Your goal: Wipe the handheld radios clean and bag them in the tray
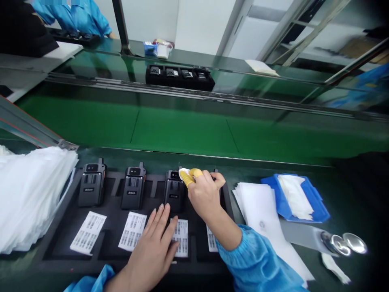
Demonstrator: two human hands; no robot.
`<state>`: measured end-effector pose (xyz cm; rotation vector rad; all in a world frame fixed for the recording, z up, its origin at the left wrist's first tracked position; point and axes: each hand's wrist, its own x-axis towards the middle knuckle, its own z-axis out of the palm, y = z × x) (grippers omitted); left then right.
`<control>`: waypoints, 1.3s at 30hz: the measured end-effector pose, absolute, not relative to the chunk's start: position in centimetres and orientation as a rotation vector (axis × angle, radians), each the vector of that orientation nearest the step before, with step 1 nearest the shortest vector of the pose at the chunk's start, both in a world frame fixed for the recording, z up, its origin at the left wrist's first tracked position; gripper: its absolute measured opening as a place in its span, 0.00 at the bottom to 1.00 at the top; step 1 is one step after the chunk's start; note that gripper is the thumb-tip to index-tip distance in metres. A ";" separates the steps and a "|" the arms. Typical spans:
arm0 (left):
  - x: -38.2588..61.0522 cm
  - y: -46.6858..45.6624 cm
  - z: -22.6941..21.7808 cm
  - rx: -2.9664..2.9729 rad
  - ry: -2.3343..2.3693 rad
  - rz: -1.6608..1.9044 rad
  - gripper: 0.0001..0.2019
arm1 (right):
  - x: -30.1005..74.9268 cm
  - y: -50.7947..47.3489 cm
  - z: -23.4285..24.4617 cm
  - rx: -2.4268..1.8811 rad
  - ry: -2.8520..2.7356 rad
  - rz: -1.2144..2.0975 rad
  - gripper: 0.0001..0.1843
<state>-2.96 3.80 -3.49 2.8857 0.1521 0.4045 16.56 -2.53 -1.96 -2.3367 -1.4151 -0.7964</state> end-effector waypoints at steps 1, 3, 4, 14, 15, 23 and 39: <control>-2.9 3.8 -3.5 2.889 0.150 0.404 0.21 | 16.4 -2.3 -2.0 -2.324 -1.426 -0.798 0.13; -2.9 3.8 -3.4 2.903 0.142 0.406 0.21 | 16.3 -2.2 -2.0 -2.321 -1.442 -0.806 0.13; -2.9 3.8 -3.4 2.909 0.142 0.412 0.21 | 16.3 -2.3 -2.0 -2.327 -1.452 -0.809 0.13; -2.9 3.7 -3.3 2.927 0.145 0.426 0.20 | 17.0 -2.8 -1.5 -2.313 -1.416 -0.841 0.15; -2.9 3.7 -3.2 2.926 0.146 0.418 0.21 | 16.8 -2.6 -1.6 -2.299 -1.433 -0.841 0.14; -2.8 3.7 -3.1 2.945 0.137 0.406 0.20 | 17.2 -2.7 -1.8 -2.389 -1.364 -0.904 0.17; -2.5 3.7 -2.9 2.991 0.099 0.427 0.20 | 17.0 -1.3 -1.0 -2.382 -1.384 -0.979 0.17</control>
